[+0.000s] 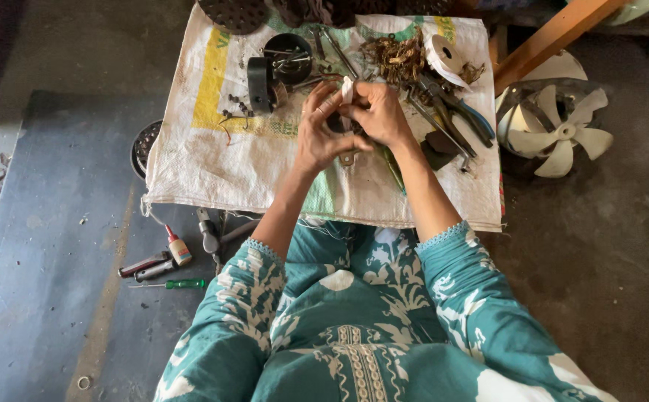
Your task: The person sits on the floor and works on a circular electrical component, likely a fan motor stator. They use their hands to wrap white tape around the copper windings and use pliers to cut the tape. They also use a screwdriver to adjust parts of the component.
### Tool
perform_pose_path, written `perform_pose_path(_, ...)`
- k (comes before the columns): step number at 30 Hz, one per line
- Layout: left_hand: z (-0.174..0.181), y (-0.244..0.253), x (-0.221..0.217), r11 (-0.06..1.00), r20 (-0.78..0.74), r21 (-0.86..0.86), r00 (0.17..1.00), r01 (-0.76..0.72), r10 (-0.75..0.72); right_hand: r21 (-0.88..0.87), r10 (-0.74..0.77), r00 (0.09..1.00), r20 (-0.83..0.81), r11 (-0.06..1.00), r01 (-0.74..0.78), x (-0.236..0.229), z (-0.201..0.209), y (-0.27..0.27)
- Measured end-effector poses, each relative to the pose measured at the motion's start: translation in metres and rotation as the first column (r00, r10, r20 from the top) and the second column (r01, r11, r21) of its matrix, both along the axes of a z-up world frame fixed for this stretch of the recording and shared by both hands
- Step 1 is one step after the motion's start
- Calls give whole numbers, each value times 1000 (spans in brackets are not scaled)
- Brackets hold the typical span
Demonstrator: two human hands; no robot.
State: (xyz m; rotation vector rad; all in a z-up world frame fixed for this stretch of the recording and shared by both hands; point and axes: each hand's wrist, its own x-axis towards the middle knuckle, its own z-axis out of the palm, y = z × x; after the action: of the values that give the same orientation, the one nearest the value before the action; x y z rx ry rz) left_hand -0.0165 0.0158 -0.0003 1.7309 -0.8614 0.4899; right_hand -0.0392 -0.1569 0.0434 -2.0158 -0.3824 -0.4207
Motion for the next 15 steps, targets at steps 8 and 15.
perform_pose_path(8, -5, -3, -17, 961, 114, 156, 970, -230, 214, -141, -140, 986, 92, 978, 152, -11, 13, 16)
perform_pose_path(15, -13, -4, -10, 974, -41, 110, 978, -198, 204, 5, -92, 987, 132, 996, 92, 8, -9, 19)
